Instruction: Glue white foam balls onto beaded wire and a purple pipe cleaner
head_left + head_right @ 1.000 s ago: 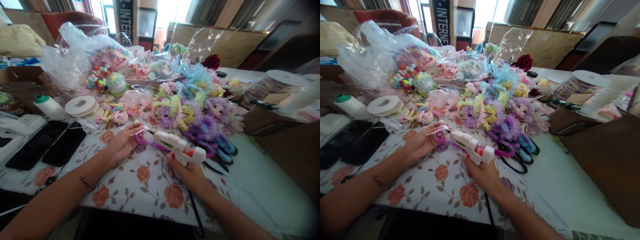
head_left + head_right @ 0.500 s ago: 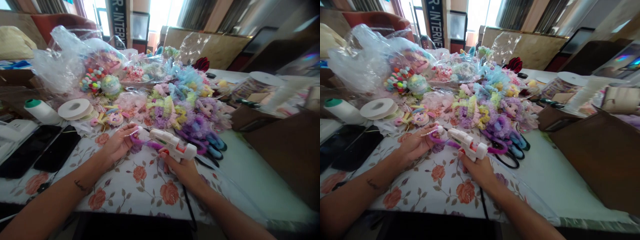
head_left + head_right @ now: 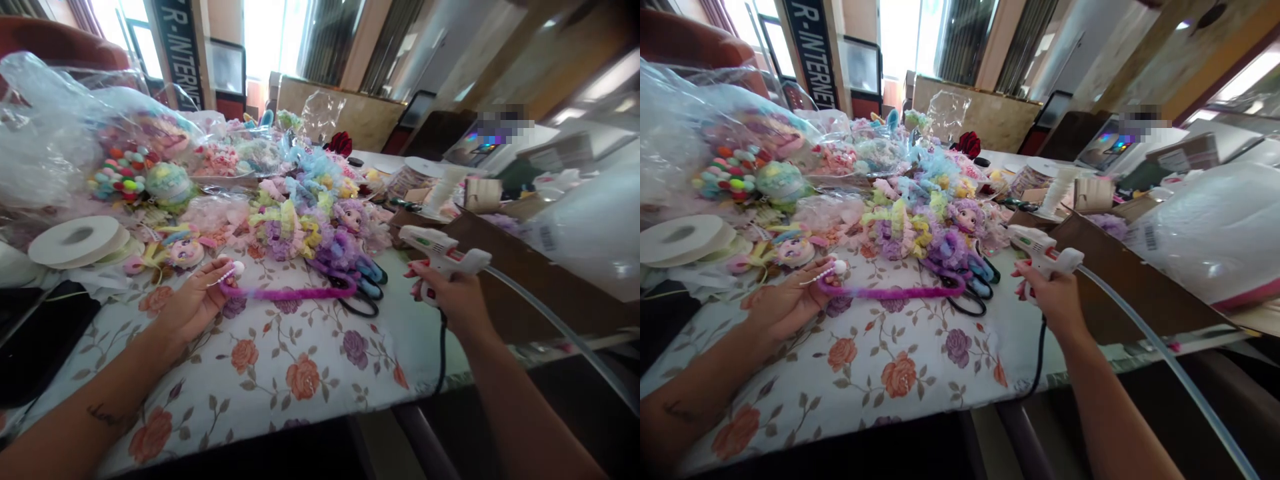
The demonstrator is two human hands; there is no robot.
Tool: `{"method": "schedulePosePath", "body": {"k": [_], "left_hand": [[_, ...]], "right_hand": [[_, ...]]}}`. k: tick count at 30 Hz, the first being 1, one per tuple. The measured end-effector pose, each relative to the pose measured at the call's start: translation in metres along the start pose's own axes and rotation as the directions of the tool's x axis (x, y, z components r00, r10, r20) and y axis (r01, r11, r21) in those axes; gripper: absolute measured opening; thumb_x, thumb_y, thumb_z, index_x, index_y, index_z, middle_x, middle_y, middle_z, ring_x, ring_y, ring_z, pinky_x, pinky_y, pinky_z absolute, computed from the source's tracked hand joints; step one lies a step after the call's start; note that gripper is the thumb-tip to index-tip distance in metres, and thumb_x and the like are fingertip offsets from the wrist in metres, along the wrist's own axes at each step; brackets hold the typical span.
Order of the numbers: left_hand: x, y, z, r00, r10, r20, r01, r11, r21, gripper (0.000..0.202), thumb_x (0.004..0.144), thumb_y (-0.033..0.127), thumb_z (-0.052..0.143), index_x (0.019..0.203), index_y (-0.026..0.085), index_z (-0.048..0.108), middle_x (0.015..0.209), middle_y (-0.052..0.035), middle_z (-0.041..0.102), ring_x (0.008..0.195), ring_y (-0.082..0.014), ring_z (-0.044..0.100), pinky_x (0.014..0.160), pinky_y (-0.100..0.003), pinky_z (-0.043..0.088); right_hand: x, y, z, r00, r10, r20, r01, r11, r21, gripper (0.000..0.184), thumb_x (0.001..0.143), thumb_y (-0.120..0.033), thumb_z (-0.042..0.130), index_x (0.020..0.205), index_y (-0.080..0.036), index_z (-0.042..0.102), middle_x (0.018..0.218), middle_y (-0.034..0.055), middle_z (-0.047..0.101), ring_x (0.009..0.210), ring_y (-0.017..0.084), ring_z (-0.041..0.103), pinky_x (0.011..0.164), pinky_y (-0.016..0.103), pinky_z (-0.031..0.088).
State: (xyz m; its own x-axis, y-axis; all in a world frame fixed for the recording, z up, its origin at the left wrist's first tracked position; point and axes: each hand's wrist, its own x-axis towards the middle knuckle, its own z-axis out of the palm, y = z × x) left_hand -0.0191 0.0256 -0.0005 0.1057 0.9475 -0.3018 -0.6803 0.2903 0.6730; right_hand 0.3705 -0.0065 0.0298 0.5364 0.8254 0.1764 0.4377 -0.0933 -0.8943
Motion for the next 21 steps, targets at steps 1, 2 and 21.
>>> {"method": "schedulePosePath", "body": {"k": [1,2,21], "left_hand": [[0.000,0.000,0.000,1.000,-0.002,-0.004,0.002,1.000,-0.003,0.021,0.083,-0.004,0.054,0.078,0.011,0.069,0.071,-0.0038,0.068,0.052,-0.0091,0.061,0.052,-0.018,0.057],[0.000,0.000,0.001,1.000,-0.005,-0.006,0.005,1.000,-0.004,0.021,0.084,-0.004,0.054,0.079,0.011,0.069,0.070,-0.0037,0.068,0.053,-0.0092,0.062,0.052,-0.018,0.057],[-0.002,-0.001,0.000,0.998,-0.018,0.064,0.016,1.000,0.024,0.014,0.076,0.002,0.068,0.082,0.015,0.067,0.071,-0.0001,0.067,0.054,-0.0066,0.059,0.054,-0.015,0.053]], "right_hand": [[0.009,0.013,-0.009,0.999,0.033,-0.029,-0.034,0.999,-0.036,0.024,0.065,-0.039,0.074,0.071,-0.017,0.065,0.059,0.0038,0.064,0.046,0.016,0.056,0.046,0.029,0.044],[0.017,0.026,-0.015,0.996,0.065,-0.064,-0.070,0.993,-0.092,0.022,0.065,-0.036,0.073,0.073,-0.017,0.065,0.061,0.0046,0.065,0.050,0.018,0.058,0.047,0.030,0.045],[-0.017,0.012,-0.016,0.993,0.061,0.099,0.071,0.356,-0.932,0.053,0.082,-0.057,0.057,0.043,-0.023,0.047,0.058,0.0189,0.062,0.060,0.036,0.065,0.051,0.042,0.039]]}}
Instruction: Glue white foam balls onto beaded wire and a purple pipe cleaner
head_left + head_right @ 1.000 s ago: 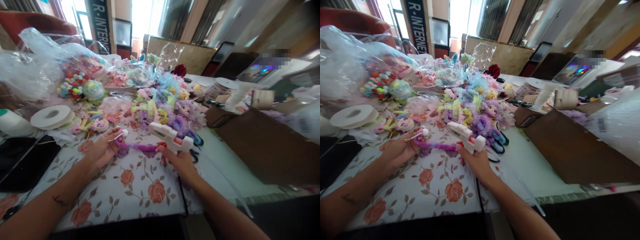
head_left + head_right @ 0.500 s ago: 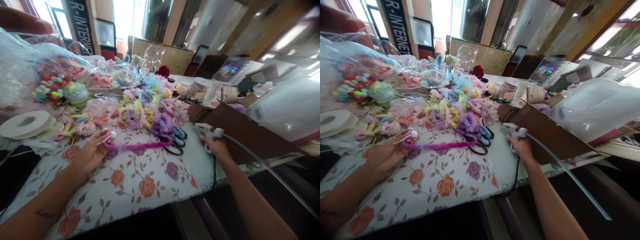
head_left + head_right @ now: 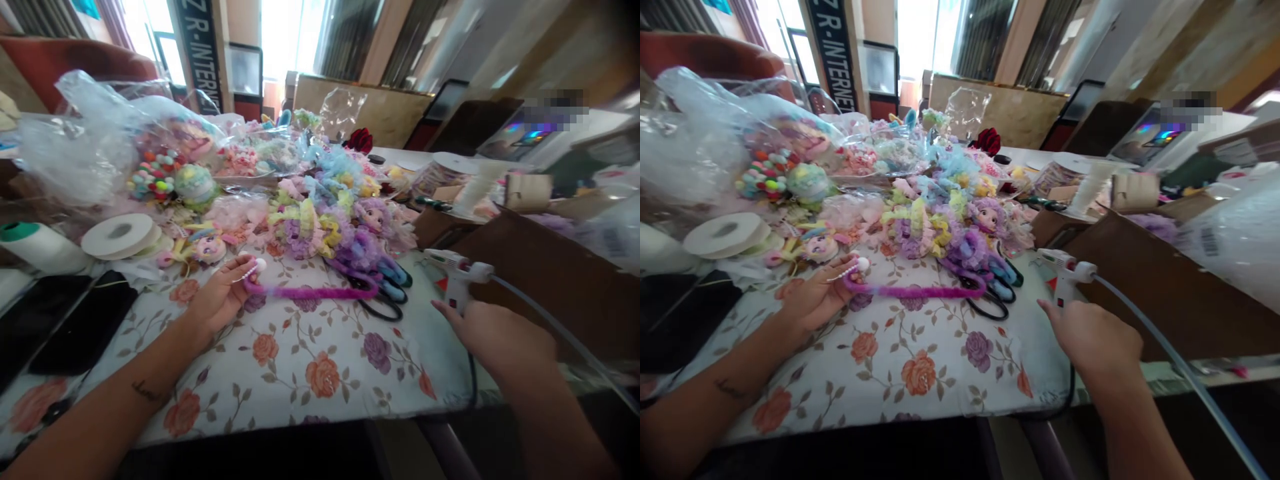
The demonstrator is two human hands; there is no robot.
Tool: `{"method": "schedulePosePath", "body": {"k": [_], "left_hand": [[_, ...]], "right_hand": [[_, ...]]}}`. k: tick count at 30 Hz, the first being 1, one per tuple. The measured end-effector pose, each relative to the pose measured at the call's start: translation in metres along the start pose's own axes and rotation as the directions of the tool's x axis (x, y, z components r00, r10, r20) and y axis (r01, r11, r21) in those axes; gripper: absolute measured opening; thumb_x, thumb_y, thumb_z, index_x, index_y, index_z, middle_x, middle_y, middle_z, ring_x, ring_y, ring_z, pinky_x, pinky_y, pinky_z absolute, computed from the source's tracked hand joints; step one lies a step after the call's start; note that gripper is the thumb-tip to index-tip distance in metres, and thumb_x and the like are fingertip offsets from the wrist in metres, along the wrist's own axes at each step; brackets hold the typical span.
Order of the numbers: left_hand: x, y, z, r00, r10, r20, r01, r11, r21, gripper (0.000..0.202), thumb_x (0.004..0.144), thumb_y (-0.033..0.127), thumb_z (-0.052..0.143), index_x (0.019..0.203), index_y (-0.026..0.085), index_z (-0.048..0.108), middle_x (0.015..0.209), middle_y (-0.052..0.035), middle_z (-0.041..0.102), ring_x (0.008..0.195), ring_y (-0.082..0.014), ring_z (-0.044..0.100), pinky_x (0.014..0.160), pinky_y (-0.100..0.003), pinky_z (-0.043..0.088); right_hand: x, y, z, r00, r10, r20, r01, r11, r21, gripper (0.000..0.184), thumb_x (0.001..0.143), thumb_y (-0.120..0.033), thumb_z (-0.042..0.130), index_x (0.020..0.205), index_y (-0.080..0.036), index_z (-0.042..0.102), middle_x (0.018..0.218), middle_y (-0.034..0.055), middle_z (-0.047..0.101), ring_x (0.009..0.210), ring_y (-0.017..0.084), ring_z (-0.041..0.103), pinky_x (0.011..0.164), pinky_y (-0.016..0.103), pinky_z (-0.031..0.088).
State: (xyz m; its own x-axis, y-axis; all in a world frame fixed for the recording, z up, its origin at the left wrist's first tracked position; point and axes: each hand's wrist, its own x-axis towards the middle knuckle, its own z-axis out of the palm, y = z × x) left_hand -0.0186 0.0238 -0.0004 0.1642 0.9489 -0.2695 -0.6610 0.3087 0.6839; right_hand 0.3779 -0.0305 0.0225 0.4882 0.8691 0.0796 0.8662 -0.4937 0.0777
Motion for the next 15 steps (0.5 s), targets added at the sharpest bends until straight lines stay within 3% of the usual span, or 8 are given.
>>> {"method": "schedulePosePath", "body": {"k": [1,3,5,6,8,9,12,15], "left_hand": [[0.000,0.000,0.000,1.000,-0.001,0.014,0.001,1.000,0.004,0.015,0.075,0.003,0.070,0.082,0.015,0.066,0.072,0.0001,0.067,0.054,-0.0066,0.058,0.054,-0.016,0.052],[0.000,0.000,-0.001,0.999,0.003,0.036,-0.003,1.000,0.009,0.017,0.073,0.005,0.073,0.084,0.015,0.065,0.074,-0.0001,0.068,0.055,-0.0072,0.059,0.052,-0.016,0.051],[-0.001,0.000,-0.001,0.999,0.009,0.037,-0.010,1.000,0.011,0.019,0.072,0.007,0.075,0.086,0.015,0.064,0.076,-0.0008,0.069,0.057,-0.0085,0.061,0.052,-0.018,0.052],[-0.001,0.000,-0.001,1.000,0.014,0.027,-0.014,1.000,0.010,0.020,0.072,0.007,0.075,0.086,0.014,0.064,0.078,-0.0012,0.069,0.059,-0.0093,0.062,0.053,-0.019,0.053],[-0.001,0.001,-0.001,1.000,0.023,0.000,-0.023,1.000,0.004,0.019,0.072,0.006,0.074,0.086,0.015,0.063,0.079,-0.0019,0.070,0.064,-0.0107,0.065,0.058,-0.021,0.055],[0.000,0.001,-0.001,1.000,0.028,-0.010,-0.028,1.000,0.000,0.019,0.073,0.006,0.074,0.086,0.015,0.063,0.080,-0.0020,0.070,0.066,-0.0110,0.065,0.060,-0.021,0.055],[0.001,0.000,-0.002,1.000,0.031,0.007,-0.031,1.000,0.004,0.018,0.073,0.008,0.075,0.085,0.015,0.064,0.080,-0.0025,0.071,0.068,-0.0110,0.065,0.061,-0.021,0.054],[0.001,-0.003,-0.003,0.997,0.033,0.068,-0.036,0.999,0.038,0.021,0.071,0.012,0.077,0.089,0.015,0.066,0.081,-0.0021,0.070,0.066,-0.0110,0.064,0.059,-0.021,0.052]], "right_hand": [[-0.011,-0.011,-0.006,0.991,-0.117,-0.058,0.117,0.993,-0.004,0.050,0.083,-0.058,0.056,0.047,-0.023,0.052,0.060,0.0185,0.064,0.060,0.034,0.065,0.049,0.040,0.038],[-0.031,-0.042,-0.017,0.912,-0.385,-0.141,0.401,0.910,0.105,0.038,0.084,-0.055,0.058,0.066,-0.022,0.065,0.072,0.0160,0.071,0.068,0.034,0.067,0.052,0.039,0.042],[-0.046,-0.082,-0.025,0.746,-0.651,-0.140,0.651,0.671,0.355,0.031,0.088,-0.049,0.055,0.082,-0.024,0.070,0.080,0.0097,0.074,0.071,0.027,0.069,0.059,0.036,0.048],[-0.052,-0.104,-0.028,0.667,-0.726,-0.164,0.699,0.534,0.476,0.028,0.090,-0.046,0.055,0.086,-0.024,0.071,0.083,0.0076,0.075,0.073,0.024,0.069,0.064,0.034,0.050],[-0.060,-0.147,-0.031,0.592,-0.775,-0.220,0.687,0.342,0.641,0.020,0.089,-0.038,0.057,0.089,-0.023,0.070,0.084,0.0052,0.075,0.075,0.021,0.069,0.066,0.032,0.051],[-0.062,-0.166,-0.030,0.585,-0.771,-0.252,0.661,0.273,0.700,0.016,0.088,-0.034,0.059,0.089,-0.023,0.070,0.085,0.0048,0.074,0.076,0.021,0.068,0.067,0.031,0.052],[-0.065,-0.209,-0.022,0.651,-0.693,-0.310,0.528,0.121,0.840,0.008,0.086,-0.026,0.060,0.087,-0.021,0.066,0.083,0.0033,0.071,0.075,0.018,0.066,0.066,0.028,0.051],[-0.066,-0.226,-0.011,0.692,-0.636,-0.340,0.420,-0.028,0.907,0.010,0.086,-0.027,0.062,0.093,-0.021,0.063,0.086,0.0032,0.069,0.076,0.016,0.065,0.069,0.028,0.052]]}}
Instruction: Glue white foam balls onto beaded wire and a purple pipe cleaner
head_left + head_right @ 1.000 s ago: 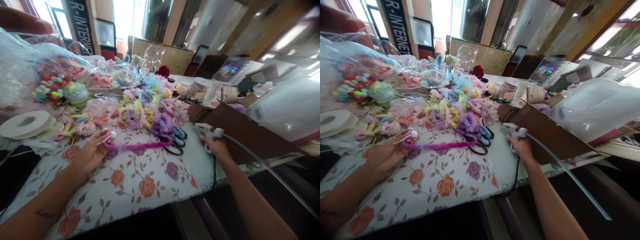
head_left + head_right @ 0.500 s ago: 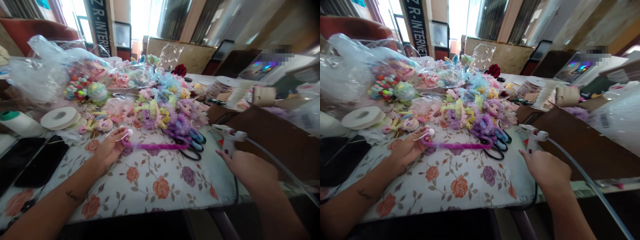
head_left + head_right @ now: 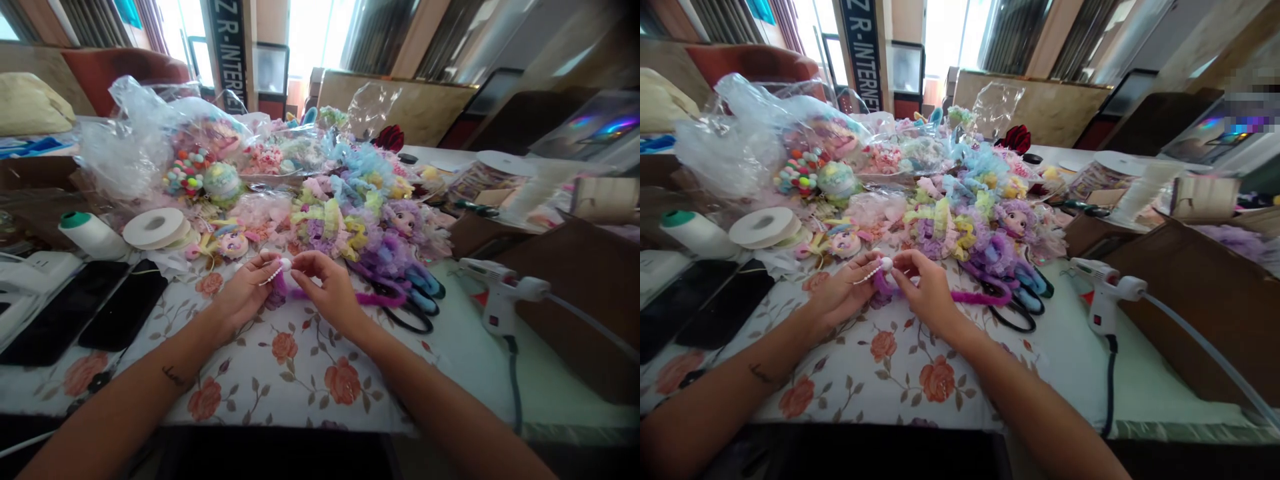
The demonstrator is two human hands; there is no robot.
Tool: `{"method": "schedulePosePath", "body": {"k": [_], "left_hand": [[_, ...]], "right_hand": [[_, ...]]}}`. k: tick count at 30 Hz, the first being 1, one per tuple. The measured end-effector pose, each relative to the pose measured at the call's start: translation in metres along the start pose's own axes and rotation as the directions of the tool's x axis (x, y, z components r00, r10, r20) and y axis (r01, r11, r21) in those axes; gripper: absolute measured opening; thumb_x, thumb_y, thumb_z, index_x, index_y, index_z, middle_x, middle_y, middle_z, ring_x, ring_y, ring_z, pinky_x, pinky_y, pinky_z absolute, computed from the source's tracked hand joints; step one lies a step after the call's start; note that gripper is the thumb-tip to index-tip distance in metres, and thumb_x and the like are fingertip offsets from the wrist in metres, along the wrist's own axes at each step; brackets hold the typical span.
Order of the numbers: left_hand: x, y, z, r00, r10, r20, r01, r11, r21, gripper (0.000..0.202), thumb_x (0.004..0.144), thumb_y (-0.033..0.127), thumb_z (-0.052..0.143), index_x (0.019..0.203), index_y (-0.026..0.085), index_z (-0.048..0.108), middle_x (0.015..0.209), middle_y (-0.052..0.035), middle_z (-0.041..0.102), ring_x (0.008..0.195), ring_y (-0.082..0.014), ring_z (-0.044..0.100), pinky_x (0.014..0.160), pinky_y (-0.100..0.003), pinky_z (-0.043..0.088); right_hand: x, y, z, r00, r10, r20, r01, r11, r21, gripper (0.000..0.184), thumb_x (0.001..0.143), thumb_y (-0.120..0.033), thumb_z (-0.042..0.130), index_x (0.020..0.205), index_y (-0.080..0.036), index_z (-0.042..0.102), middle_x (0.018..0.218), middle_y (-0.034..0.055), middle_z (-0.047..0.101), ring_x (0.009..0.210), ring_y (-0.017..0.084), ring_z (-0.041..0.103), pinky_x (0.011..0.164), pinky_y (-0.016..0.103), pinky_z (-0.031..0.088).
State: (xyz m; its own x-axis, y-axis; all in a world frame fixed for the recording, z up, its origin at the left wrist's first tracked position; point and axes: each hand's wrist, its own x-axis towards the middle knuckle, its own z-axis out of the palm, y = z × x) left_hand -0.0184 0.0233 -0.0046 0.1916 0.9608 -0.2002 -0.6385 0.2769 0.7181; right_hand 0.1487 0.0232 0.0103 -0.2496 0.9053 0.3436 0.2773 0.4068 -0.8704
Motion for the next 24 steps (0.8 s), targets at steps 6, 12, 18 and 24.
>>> {"method": "schedulePosePath", "body": {"k": [6,12,18,24], "left_hand": [[-0.005,-0.003,0.003,0.997,-0.050,0.063,0.041,0.989,0.141,0.019,0.072,0.016,0.079,0.089,0.014,0.071,0.081,-0.0029,0.070,0.071,-0.0104,0.064,0.064,-0.020,0.051],[-0.007,-0.005,0.004,0.995,-0.004,0.097,-0.020,0.970,0.244,0.015,0.073,0.023,0.079,0.085,0.016,0.073,0.077,-0.0020,0.070,0.065,-0.0095,0.063,0.064,-0.020,0.051],[-0.006,-0.007,0.003,0.995,0.037,0.089,-0.065,0.942,0.329,0.015,0.076,0.028,0.077,0.084,0.016,0.075,0.073,-0.0031,0.070,0.062,-0.0108,0.062,0.062,-0.021,0.049],[-0.009,-0.002,0.004,0.986,0.062,0.157,-0.108,0.948,0.300,0.039,0.076,0.049,0.073,0.095,0.015,0.075,0.090,-0.0092,0.072,0.075,-0.0165,0.065,0.069,-0.025,0.052]], "right_hand": [[-0.013,0.008,-0.004,0.999,0.014,0.030,-0.015,0.999,0.044,0.016,0.087,-0.026,0.062,0.102,-0.023,0.066,0.093,0.0038,0.067,0.077,0.016,0.063,0.073,0.029,0.052],[-0.016,0.011,-0.007,0.994,0.080,0.071,-0.086,0.992,0.089,0.015,0.087,-0.033,0.062,0.096,-0.022,0.063,0.084,0.0026,0.064,0.070,0.014,0.059,0.063,0.027,0.049],[-0.016,0.011,-0.005,0.979,0.191,0.071,-0.201,0.960,0.194,0.020,0.080,-0.037,0.067,0.085,-0.021,0.057,0.071,-0.0007,0.060,0.062,0.013,0.056,0.055,0.025,0.047],[-0.014,0.012,-0.003,0.968,0.250,0.016,-0.245,0.930,0.274,0.021,0.074,-0.036,0.070,0.079,-0.020,0.057,0.066,-0.0015,0.059,0.055,0.011,0.053,0.050,0.024,0.045]]}}
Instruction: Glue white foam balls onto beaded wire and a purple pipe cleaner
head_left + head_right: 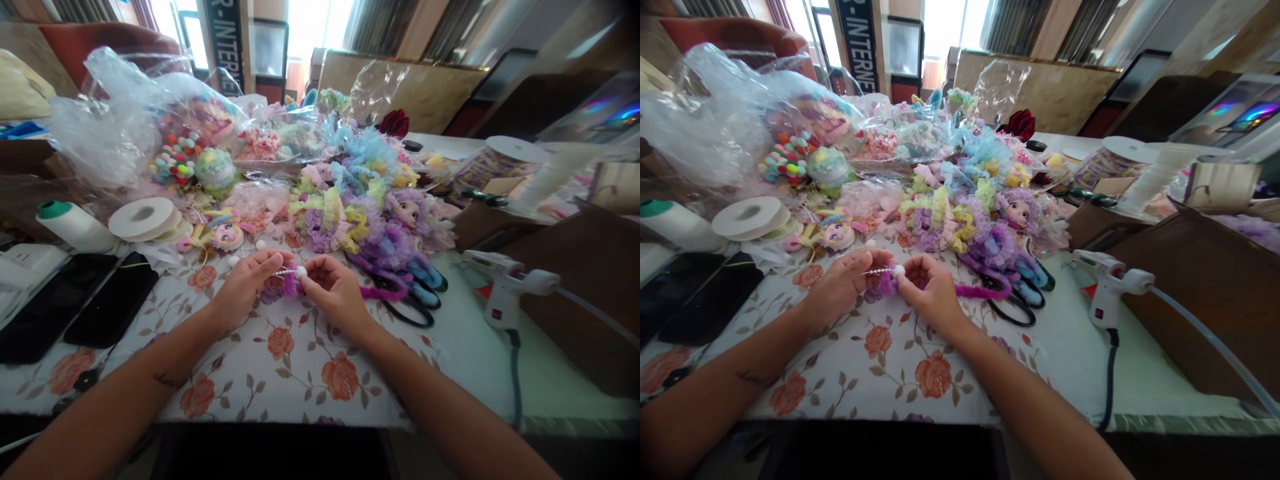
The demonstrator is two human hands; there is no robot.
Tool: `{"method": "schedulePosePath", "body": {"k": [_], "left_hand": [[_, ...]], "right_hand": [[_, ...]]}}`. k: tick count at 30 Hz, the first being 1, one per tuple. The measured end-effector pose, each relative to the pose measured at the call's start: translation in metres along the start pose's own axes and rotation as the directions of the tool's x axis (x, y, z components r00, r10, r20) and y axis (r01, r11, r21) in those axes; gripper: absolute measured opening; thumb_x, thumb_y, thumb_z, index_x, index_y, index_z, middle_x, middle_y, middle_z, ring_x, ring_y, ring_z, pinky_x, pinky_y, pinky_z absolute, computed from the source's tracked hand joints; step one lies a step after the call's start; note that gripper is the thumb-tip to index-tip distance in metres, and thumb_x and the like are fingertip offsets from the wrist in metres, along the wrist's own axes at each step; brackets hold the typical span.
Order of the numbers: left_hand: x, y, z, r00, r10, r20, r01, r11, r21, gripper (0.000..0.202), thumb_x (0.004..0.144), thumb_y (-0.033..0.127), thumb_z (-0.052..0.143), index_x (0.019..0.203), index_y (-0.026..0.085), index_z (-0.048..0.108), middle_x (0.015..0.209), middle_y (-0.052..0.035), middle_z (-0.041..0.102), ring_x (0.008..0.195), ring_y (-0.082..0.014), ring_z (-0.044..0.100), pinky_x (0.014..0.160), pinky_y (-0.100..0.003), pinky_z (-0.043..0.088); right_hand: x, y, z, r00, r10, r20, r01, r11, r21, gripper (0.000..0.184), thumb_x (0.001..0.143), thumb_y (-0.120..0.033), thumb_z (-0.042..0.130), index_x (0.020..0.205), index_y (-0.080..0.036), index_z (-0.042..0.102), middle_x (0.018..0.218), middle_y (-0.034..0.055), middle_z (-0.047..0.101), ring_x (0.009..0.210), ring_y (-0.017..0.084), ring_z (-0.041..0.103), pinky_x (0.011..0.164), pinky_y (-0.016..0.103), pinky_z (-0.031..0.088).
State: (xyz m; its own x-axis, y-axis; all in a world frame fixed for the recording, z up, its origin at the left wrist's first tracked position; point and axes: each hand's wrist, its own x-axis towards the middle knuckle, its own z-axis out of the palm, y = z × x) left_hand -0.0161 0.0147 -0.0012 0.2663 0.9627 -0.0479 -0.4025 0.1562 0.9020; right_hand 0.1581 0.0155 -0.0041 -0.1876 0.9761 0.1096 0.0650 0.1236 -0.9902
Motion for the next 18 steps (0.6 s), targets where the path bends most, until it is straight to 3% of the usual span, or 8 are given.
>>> {"method": "schedulePosePath", "body": {"k": [2,4,8,12,18], "left_hand": [[-0.0011,0.0026,-0.0008,0.998,0.041,0.046,-0.041,0.999,0.018,0.049,0.071,0.053,0.076,0.102,0.015,0.074,0.099,-0.0111,0.072,0.081,-0.0187,0.066,0.072,-0.027,0.052],[-0.0018,0.0035,-0.0016,0.997,0.053,0.061,-0.056,0.997,0.047,0.051,0.066,0.046,0.082,0.105,0.016,0.073,0.103,-0.0113,0.071,0.084,-0.0194,0.066,0.074,-0.027,0.051],[-0.0014,-0.0001,-0.0027,1.000,0.009,-0.020,-0.005,0.984,0.179,0.032,0.070,0.027,0.082,0.100,0.018,0.075,0.090,-0.0083,0.075,0.073,-0.0166,0.067,0.067,-0.025,0.051],[0.0002,-0.0046,-0.0024,0.994,0.101,-0.036,-0.091,0.972,0.219,0.014,0.075,0.025,0.077,0.086,0.017,0.077,0.086,-0.0072,0.075,0.072,-0.0164,0.067,0.069,-0.026,0.052],[-0.0001,-0.0050,-0.0007,0.976,0.190,-0.102,-0.152,0.941,0.302,0.009,0.073,0.024,0.078,0.080,0.019,0.077,0.079,-0.0034,0.073,0.070,-0.0146,0.065,0.067,-0.024,0.052]], "right_hand": [[0.0005,0.0002,-0.0003,1.000,0.006,-0.018,-0.005,1.000,0.014,0.022,0.073,-0.037,0.071,0.078,-0.020,0.058,0.065,-0.0019,0.059,0.054,0.011,0.053,0.049,0.023,0.045],[0.0008,0.0003,-0.0007,0.999,0.017,-0.034,-0.016,0.999,0.030,0.024,0.072,-0.038,0.072,0.078,-0.020,0.058,0.063,-0.0024,0.058,0.053,0.011,0.052,0.048,0.023,0.044],[0.0003,-0.0008,-0.0006,0.999,0.034,-0.023,-0.033,0.997,0.064,0.026,0.070,-0.039,0.074,0.079,-0.020,0.058,0.064,-0.0024,0.059,0.054,0.011,0.053,0.048,0.022,0.044],[-0.0015,-0.0021,0.0013,0.998,0.057,0.005,-0.058,0.995,0.078,0.025,0.069,-0.037,0.074,0.079,-0.020,0.059,0.065,-0.0023,0.059,0.056,0.011,0.054,0.051,0.024,0.046],[-0.0032,-0.0004,0.0020,1.000,0.019,0.001,-0.019,0.999,0.040,0.021,0.073,-0.035,0.072,0.081,-0.020,0.059,0.069,-0.0010,0.060,0.061,0.013,0.056,0.057,0.026,0.046]]}}
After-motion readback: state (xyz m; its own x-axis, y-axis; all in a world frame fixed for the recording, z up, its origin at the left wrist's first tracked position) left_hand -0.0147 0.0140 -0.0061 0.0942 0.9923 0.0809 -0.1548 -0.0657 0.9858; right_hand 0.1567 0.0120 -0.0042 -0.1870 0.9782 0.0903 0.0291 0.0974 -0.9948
